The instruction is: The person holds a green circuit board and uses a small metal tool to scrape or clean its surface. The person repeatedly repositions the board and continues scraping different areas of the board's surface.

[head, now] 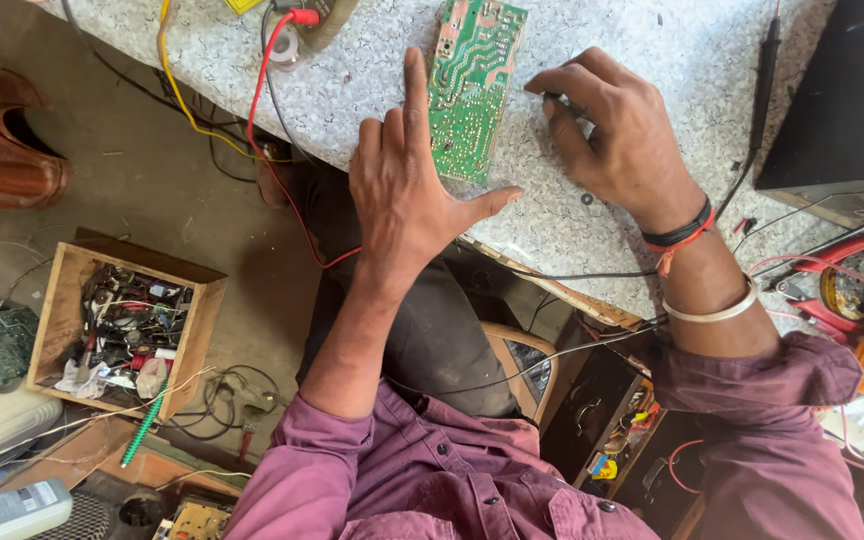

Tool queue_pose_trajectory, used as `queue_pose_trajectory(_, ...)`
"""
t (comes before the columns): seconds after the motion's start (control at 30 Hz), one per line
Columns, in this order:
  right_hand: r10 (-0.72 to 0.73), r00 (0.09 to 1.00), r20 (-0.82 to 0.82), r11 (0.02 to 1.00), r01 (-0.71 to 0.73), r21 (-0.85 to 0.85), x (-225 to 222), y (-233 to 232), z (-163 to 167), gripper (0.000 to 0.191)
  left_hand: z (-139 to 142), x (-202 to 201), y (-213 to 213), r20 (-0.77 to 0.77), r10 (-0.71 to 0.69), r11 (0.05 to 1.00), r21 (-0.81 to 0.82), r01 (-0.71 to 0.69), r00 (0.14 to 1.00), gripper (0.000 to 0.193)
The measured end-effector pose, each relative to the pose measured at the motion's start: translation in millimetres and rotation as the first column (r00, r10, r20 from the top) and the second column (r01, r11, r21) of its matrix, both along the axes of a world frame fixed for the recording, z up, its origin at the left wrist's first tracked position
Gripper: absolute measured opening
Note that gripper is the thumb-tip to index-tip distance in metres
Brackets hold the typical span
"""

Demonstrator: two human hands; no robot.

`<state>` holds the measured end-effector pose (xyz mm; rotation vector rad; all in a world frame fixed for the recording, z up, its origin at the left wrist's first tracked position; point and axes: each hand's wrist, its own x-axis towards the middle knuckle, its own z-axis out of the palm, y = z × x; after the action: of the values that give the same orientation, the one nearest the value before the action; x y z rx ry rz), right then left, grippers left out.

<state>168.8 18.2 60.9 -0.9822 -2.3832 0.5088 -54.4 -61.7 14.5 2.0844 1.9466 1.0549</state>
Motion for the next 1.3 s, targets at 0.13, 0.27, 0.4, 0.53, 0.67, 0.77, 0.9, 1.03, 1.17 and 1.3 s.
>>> queue_pose_trajectory(0.13,0.081,0.996,0.039,0.997,-0.080,-0.022,0.4,-0.5,2.1,0.023,-5.9,-5.0,1.9,-0.066,-0.050,0.998,0.031,0.052,0.997,0.133)
queue_pose_trajectory(0.27,0.116,0.993,0.020,0.993,-0.116,-0.022,-3.0,-0.7,0.8,0.029,-12.2,-2.6,5.4,-0.081,-0.034,0.999,0.027,0.036,0.996,0.135)
queue_pose_trajectory(0.4,0.099,0.995,-0.004,0.994,-0.098,0.044,-6.0,1.9,-3.0,0.023,-15.4,-1.7,6.0,-0.066,-0.020,0.998,0.057,0.024,0.998,0.131)
queue_pose_trajectory(0.53,0.090,0.995,-0.044,0.995,-0.092,-0.043,-3.3,1.4,-2.6,0.024,-16.9,-1.7,5.3,-0.068,-0.011,0.997,0.072,0.016,0.998,0.130)
queue_pose_trajectory(0.67,0.117,0.992,-0.041,0.988,-0.121,-0.100,-2.1,-0.3,1.0,0.032,-17.1,-1.1,5.7,-0.068,-0.012,0.996,0.092,0.018,0.998,0.129)
queue_pose_trajectory(0.77,0.131,0.990,-0.043,0.984,-0.135,-0.114,-2.5,-0.8,3.5,0.040,-16.8,-1.5,5.8,-0.074,-0.013,0.996,0.090,0.020,0.997,0.128)
queue_pose_trajectory(0.9,0.130,0.991,-0.033,0.985,-0.133,-0.114,-2.5,-1.1,4.0,0.040,-17.2,-2.2,6.4,-0.071,-0.019,0.995,0.093,0.026,0.997,0.129)
queue_pose_trajectory(1.03,0.131,0.991,-0.029,0.986,-0.134,-0.096,-2.1,-1.5,2.5,0.039,-17.5,-1.4,5.4,-0.073,-0.010,0.996,0.089,0.017,0.997,0.128)
queue_pose_trajectory(1.17,0.125,0.991,-0.038,0.987,-0.129,-0.093,-2.1,-0.2,1.6,0.037,-16.3,-1.2,5.8,-0.066,-0.016,0.996,0.085,0.022,0.998,0.129)
queue_pose_trajectory(1.3,0.121,0.991,-0.065,0.990,-0.125,-0.065,-1.2,3.0,2.7,0.035,-12.9,0.3,7.8,-0.049,-0.020,0.998,0.058,0.023,0.999,0.126)
